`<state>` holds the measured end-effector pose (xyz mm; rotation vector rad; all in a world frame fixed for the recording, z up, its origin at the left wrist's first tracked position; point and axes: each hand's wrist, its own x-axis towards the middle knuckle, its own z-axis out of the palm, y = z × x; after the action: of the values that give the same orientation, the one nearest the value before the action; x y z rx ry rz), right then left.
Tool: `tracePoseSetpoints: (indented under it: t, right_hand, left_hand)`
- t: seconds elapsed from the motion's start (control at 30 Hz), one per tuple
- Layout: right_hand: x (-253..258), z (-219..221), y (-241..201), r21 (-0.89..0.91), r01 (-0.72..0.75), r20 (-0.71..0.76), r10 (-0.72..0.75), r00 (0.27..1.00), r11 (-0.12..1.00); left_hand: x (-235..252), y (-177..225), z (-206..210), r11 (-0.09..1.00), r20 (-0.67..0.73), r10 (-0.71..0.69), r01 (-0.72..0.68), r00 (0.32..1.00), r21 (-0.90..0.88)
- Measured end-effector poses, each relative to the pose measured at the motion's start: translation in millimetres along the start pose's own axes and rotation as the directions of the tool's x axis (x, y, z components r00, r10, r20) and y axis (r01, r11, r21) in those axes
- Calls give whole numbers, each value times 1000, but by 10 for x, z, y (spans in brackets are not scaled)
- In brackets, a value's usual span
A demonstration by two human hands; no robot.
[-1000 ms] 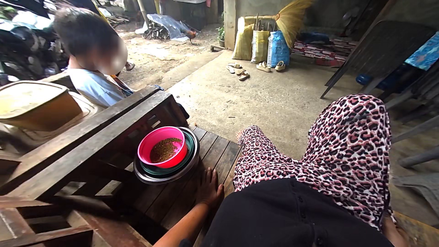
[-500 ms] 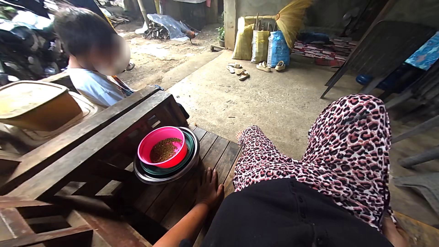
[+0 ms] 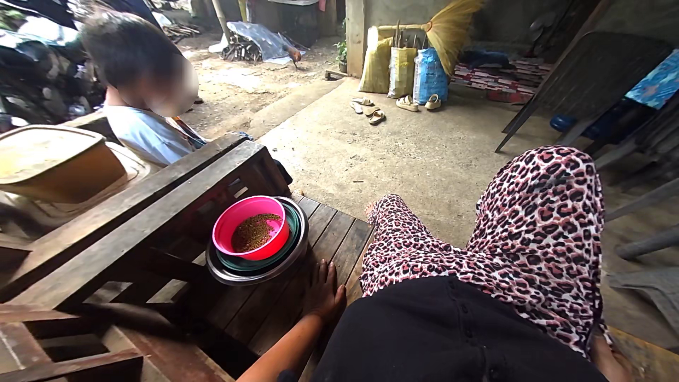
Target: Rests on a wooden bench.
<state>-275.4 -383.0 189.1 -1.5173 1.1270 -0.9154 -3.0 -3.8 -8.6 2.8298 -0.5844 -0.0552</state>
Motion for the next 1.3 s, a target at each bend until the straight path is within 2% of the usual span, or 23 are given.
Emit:
tracePoseSetpoints:
  t: [0.27, 0.6, 0.73, 1.3]
  right_hand:
    - [46, -17, 93, 47, 7, 1, -7, 1000, 999]
    - [26, -5, 67, 95, 25, -1, -25, 1000, 995]
    - [19, -6, 51, 67, 12, -7, -12, 1000, 998]
    - [19, 0, 35, 10, -48, -34, 48, 998, 999]
  left_hand:
    - [-9, 10, -29, 1000, 37, -14, 14, 999, -7]
    - [-15, 24, -45, 1000, 17, -21, 21, 1000, -12]
    - [-14, 7, -7, 1000, -18, -9, 9, 1000, -10]
    - [-11, 18, -32, 1000, 15, -18, 18, 1000, 15]
